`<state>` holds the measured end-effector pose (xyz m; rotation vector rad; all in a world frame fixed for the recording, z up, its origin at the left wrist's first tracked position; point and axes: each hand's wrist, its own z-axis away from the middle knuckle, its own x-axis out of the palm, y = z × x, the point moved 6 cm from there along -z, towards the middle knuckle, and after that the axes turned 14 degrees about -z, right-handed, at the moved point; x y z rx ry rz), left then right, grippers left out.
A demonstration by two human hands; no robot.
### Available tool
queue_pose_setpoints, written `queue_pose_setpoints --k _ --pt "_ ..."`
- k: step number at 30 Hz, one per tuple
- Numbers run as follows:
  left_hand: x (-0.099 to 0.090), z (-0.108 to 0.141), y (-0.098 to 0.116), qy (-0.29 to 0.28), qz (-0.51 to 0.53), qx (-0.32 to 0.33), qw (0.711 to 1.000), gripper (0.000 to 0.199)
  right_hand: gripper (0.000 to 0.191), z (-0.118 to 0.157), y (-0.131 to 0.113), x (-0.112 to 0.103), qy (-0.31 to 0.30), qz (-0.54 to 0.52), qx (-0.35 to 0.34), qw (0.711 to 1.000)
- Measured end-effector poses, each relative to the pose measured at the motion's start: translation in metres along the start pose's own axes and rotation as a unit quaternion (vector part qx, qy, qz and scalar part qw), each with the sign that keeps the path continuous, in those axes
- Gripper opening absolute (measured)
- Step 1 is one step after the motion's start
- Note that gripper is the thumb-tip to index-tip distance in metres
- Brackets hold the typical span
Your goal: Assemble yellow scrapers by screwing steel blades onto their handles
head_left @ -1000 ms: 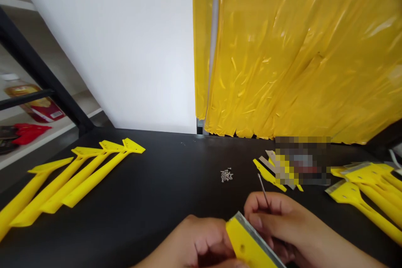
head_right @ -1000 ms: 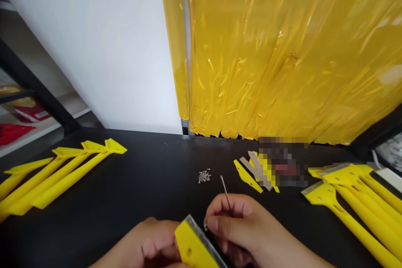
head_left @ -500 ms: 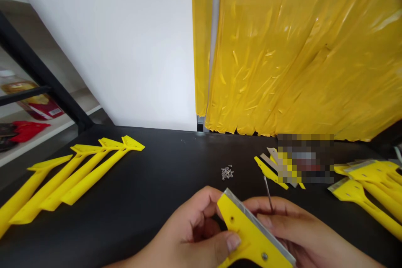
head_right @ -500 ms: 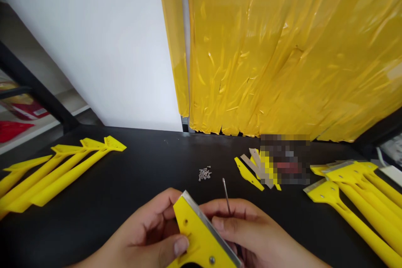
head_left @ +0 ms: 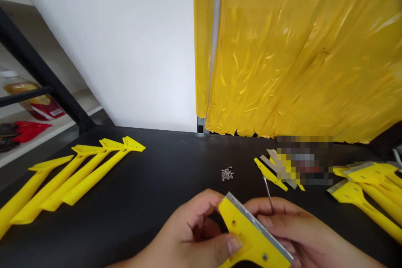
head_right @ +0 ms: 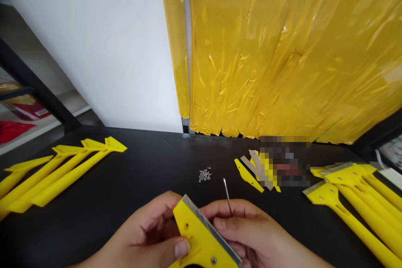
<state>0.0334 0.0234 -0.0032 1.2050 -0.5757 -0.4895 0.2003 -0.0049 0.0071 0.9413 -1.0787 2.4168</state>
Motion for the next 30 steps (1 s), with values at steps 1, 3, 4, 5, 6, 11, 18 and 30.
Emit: queue_pose_setpoints --k 1,3,4,5,6,11,18,30 --pt "0.0 0.0 -0.001 0.0 0.001 0.0 1.0 0.035 0.039 0.0 0.0 0.0 0.001 0.003 -0.003 1.0" --pt "0.001 -0.001 -0.002 -0.008 0.007 0.0 1.0 0.037 0.04 -0.001 0.0 0.0 -0.002 0.01 -0.006 1.0" --pt "0.001 -0.001 -0.002 -0.013 0.012 0.001 1.0 0.037 0.039 -0.002 0.0 -0.001 -0.004 0.013 -0.005 1.0" --pt "0.002 -0.001 -0.003 -0.018 0.018 0.002 1.0 0.037 0.038 -0.003 0.001 -0.002 -0.005 0.016 -0.004 1.0" --pt "0.003 -0.001 -0.003 -0.024 0.023 0.002 0.999 0.036 0.038 -0.004 0.001 -0.003 -0.006 0.018 -0.003 1.0" --pt "0.007 0.0 -0.002 -0.032 0.012 -0.008 0.999 0.035 0.039 -0.004 0.001 -0.008 0.002 0.026 -0.012 1.0" --pt "0.007 -0.002 0.005 0.013 0.023 0.02 0.999 0.041 0.041 -0.004 -0.001 -0.012 -0.002 0.093 -0.046 0.995" --pt "-0.004 -0.006 0.005 0.008 0.049 -0.003 0.999 0.031 0.034 -0.013 -0.008 -0.004 -0.083 0.037 -0.037 0.995"
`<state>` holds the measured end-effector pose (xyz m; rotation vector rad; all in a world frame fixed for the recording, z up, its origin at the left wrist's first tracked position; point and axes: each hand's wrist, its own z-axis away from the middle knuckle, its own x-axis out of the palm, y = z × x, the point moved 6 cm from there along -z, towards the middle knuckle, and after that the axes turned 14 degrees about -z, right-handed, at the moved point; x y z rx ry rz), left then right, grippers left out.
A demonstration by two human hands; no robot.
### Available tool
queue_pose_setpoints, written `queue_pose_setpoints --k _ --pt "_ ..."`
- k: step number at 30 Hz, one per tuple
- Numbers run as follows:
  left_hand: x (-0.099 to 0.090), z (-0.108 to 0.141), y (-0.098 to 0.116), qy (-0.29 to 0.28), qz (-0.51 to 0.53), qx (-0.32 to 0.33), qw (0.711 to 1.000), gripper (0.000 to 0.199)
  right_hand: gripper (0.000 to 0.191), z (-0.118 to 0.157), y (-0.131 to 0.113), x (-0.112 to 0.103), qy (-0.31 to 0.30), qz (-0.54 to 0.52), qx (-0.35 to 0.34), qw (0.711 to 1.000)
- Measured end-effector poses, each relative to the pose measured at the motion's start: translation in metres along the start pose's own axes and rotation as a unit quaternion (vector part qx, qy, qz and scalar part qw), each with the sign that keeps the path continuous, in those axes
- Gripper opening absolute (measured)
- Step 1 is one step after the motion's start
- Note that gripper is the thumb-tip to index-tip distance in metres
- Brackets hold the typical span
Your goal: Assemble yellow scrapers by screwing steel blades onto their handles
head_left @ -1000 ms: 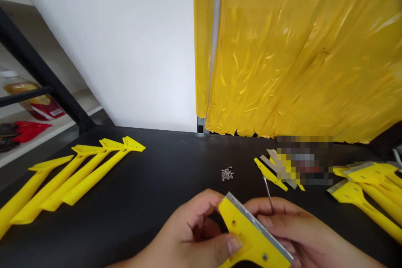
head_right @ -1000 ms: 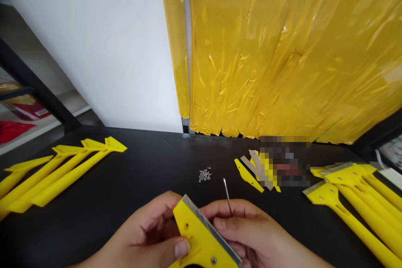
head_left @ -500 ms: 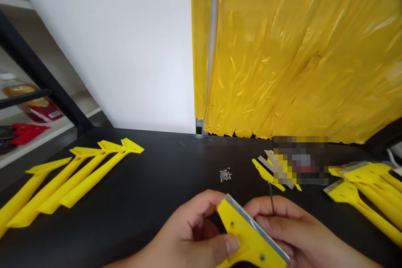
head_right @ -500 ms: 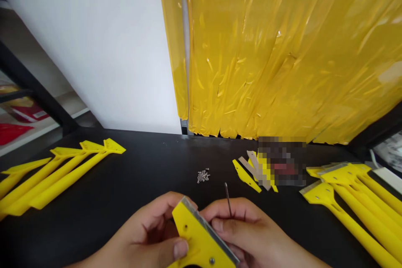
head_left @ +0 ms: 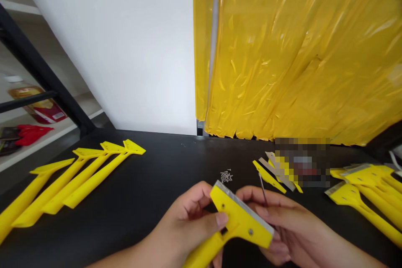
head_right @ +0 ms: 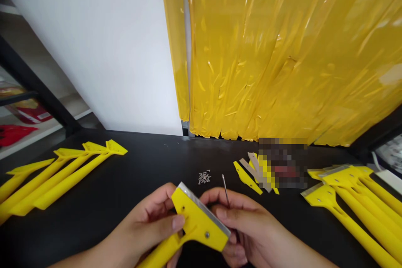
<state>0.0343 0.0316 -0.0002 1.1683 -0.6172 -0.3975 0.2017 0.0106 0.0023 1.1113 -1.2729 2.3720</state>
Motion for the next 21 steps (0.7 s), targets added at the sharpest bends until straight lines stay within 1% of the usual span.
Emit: queue_pose_setpoints --k 2,4,6,8,10,13,15,18,21 --pt "-0.007 -0.001 0.009 0.021 -0.003 0.002 1.0 0.022 0.045 -0.001 -0.015 -0.007 0.013 0.057 -0.053 0.997" --pt "-0.015 -0.002 0.018 0.048 -0.011 0.016 0.999 0.017 0.048 -0.002 -0.03 -0.013 0.025 0.124 -0.092 0.988" --pt "-0.025 -0.003 0.026 0.088 -0.022 0.026 0.996 0.016 0.044 -0.002 -0.039 -0.019 0.035 0.167 -0.098 0.98" --pt "-0.034 -0.005 0.028 0.126 -0.029 0.024 0.991 0.018 0.036 -0.003 -0.043 -0.024 0.05 0.175 -0.093 0.979" --pt "-0.04 -0.006 0.028 0.149 -0.032 0.018 0.988 0.02 0.034 -0.005 -0.043 -0.028 0.065 0.181 -0.092 0.977" --pt "-0.042 -0.009 0.027 0.147 -0.038 0.014 0.988 0.022 0.039 -0.012 -0.037 -0.034 0.088 0.192 -0.091 0.973" --pt "-0.04 -0.01 0.027 0.132 -0.041 0.018 0.99 0.022 0.035 -0.017 -0.036 -0.04 0.112 0.206 -0.113 0.965" --pt "-0.039 -0.009 0.028 0.12 -0.043 0.021 0.992 0.022 0.025 -0.018 -0.044 -0.048 0.15 0.24 -0.19 0.94" --pt "-0.042 -0.009 0.029 0.143 -0.046 0.022 0.988 0.022 0.019 -0.012 -0.057 -0.054 0.178 0.293 -0.257 0.903"
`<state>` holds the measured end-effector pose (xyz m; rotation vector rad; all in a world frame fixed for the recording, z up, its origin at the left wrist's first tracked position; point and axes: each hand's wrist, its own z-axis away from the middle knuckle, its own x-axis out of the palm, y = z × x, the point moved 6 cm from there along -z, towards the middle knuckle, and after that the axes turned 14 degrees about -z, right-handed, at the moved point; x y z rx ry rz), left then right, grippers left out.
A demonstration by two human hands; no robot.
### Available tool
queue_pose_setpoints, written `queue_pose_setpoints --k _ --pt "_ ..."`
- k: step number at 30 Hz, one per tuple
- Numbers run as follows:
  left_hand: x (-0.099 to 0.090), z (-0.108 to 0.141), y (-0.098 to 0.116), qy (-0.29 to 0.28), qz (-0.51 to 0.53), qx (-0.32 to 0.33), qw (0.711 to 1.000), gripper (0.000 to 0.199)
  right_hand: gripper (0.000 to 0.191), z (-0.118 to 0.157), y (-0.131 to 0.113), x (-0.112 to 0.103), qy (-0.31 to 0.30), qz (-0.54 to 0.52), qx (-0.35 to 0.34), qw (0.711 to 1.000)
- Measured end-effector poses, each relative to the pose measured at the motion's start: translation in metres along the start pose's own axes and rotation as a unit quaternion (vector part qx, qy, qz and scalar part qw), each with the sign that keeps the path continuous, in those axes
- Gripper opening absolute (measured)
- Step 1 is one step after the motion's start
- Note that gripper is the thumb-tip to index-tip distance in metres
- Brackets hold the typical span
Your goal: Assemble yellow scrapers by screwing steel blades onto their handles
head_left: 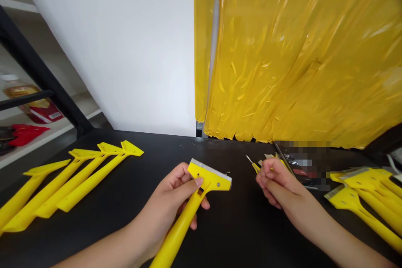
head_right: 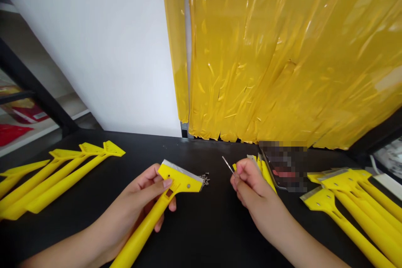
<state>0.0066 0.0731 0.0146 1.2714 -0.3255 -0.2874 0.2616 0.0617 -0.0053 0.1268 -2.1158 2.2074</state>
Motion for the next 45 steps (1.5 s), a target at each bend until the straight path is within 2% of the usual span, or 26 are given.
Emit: queue_pose_setpoints --k 3,5,10,12,14,16,20,23,27,32,45 --pt "-0.005 -0.002 -0.001 0.026 -0.002 -0.003 1.0 0.022 0.011 -0.002 -0.007 -0.012 0.022 0.068 -0.041 0.997" --pt "-0.008 -0.003 -0.003 0.031 -0.001 -0.009 0.999 0.024 0.014 -0.002 -0.009 -0.015 0.029 0.104 -0.052 0.993" --pt "-0.013 -0.007 -0.008 0.044 0.002 -0.011 0.999 0.028 0.055 0.005 -0.008 -0.005 0.005 0.179 -0.062 0.982" --pt "-0.015 -0.008 -0.009 0.052 0.005 -0.014 0.999 0.03 0.073 0.011 -0.009 0.002 -0.013 0.239 -0.084 0.967" --pt "-0.016 -0.009 -0.009 0.056 0.008 -0.019 0.998 0.03 0.081 0.017 -0.011 0.008 -0.034 0.313 -0.113 0.942" --pt "-0.016 -0.009 -0.009 0.055 0.009 -0.021 0.998 0.03 0.074 0.022 -0.014 0.011 -0.05 0.355 -0.151 0.921" --pt "-0.015 -0.009 -0.009 0.054 0.005 -0.023 0.998 0.03 0.027 0.019 -0.02 0.002 -0.005 0.273 -0.193 0.942" --pt "-0.013 -0.008 -0.008 0.042 -0.007 -0.021 0.999 0.028 0.02 0.012 -0.02 -0.007 0.031 0.229 -0.182 0.956" --pt "-0.011 -0.008 -0.007 0.026 -0.018 -0.023 0.999 0.026 0.01 0.005 -0.018 -0.008 0.048 0.192 -0.154 0.968" --pt "-0.011 -0.009 -0.005 0.001 -0.036 -0.037 0.999 0.021 0.015 0.001 -0.014 -0.006 0.047 0.162 -0.125 0.978" --pt "-0.013 -0.01 -0.008 0.001 -0.023 -0.043 0.999 0.021 0.013 -0.002 -0.006 -0.001 0.011 0.123 -0.093 0.988"
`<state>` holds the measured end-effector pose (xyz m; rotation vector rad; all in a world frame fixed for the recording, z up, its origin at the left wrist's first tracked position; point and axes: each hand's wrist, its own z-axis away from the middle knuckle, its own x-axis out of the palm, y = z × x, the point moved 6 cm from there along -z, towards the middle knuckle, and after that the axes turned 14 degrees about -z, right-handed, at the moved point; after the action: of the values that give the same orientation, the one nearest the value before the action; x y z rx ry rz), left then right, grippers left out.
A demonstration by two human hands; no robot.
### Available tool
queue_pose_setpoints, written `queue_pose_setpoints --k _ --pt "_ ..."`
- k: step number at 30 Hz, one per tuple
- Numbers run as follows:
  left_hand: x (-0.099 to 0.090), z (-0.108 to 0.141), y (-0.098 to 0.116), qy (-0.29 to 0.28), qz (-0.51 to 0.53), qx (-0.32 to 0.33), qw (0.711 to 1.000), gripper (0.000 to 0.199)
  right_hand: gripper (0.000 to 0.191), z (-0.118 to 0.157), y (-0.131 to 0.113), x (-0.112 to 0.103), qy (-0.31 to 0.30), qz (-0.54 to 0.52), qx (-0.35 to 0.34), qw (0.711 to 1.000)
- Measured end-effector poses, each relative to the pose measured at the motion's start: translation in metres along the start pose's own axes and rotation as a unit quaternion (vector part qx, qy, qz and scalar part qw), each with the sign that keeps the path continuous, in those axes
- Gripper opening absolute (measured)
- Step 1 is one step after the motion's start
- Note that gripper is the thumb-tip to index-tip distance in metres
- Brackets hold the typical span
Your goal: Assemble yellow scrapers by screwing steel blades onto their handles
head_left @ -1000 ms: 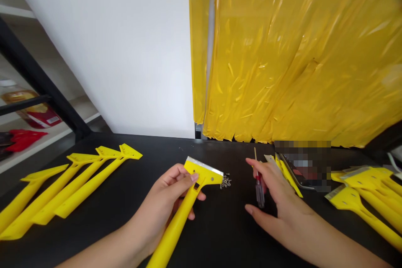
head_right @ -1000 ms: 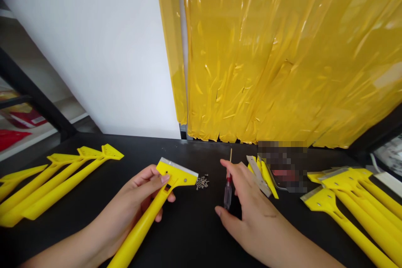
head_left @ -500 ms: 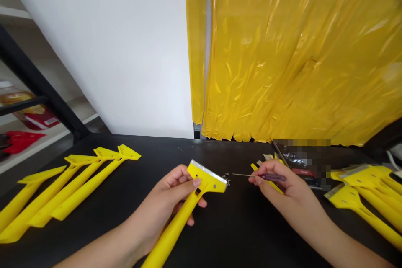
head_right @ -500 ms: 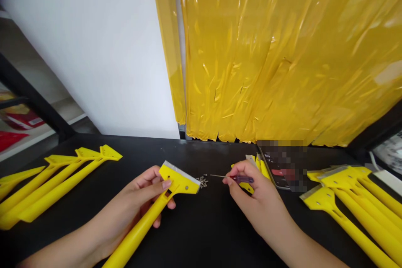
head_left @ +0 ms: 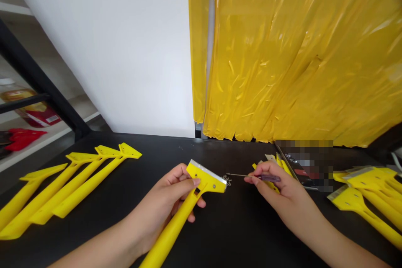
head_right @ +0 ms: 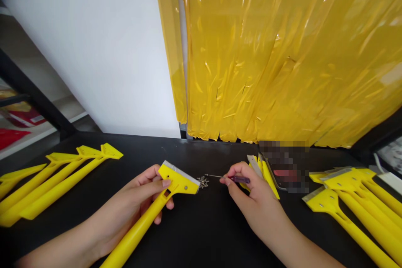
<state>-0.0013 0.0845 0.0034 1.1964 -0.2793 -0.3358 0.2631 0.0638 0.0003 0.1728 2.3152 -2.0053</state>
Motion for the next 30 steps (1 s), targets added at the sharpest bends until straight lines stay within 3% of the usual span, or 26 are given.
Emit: queue_pose_setpoints --k 17,26,30 --pt "0.001 0.002 0.001 0.015 0.023 0.006 1.0 0.018 0.014 0.001 -0.005 -0.002 0.0 0.014 -0.004 1.0" --pt "0.002 0.001 0.0 0.014 0.015 0.006 1.0 0.018 0.002 0.009 -0.02 -0.007 0.01 0.05 -0.042 0.998" --pt "0.002 0.001 -0.002 0.009 0.007 0.005 1.0 0.018 0.007 0.013 -0.026 -0.007 0.006 0.079 -0.049 0.996"
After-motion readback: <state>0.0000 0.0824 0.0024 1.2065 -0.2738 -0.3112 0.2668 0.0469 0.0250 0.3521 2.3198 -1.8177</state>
